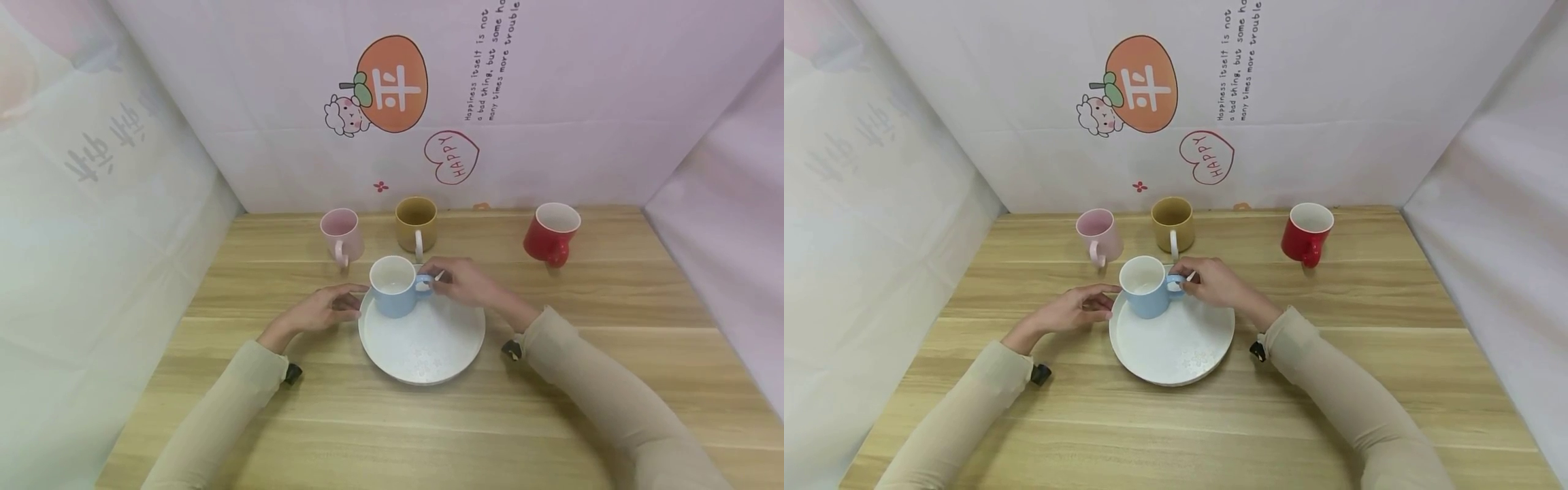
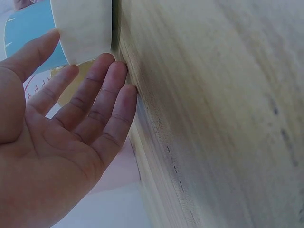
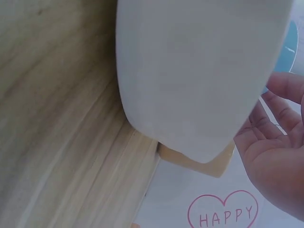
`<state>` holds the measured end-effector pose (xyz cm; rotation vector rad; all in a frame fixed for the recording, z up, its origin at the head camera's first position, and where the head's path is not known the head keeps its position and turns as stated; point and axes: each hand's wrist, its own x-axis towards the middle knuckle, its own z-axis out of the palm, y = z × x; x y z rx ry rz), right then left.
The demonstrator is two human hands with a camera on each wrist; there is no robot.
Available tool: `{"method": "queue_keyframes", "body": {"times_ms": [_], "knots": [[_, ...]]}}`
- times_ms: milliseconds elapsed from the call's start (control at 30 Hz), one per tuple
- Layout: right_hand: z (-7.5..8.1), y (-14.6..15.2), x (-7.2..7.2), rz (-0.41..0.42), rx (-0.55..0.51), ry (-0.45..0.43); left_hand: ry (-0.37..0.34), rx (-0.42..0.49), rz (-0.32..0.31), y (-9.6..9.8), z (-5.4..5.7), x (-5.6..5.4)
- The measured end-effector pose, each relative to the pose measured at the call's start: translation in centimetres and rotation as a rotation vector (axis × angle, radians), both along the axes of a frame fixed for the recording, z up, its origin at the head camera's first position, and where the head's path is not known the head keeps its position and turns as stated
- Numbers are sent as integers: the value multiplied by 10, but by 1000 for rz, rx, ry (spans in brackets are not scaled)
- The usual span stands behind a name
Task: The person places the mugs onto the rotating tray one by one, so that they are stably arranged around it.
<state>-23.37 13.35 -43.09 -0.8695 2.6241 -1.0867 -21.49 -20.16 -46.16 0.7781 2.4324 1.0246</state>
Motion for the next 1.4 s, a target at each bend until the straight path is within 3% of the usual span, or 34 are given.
{"method": "queue_keyframes", "body": {"times_ms": [733, 1000, 1400], "knots": [[1, 0, -10, 26, 31, 44, -8, -14, 12, 0, 3, 0], [0, 0, -15, -1, 45, 34, -17, 33, -8, 0, 2, 0], [-3, 6, -19, -75, 53, -74, -25, 25, -6, 1, 1, 0]]}}
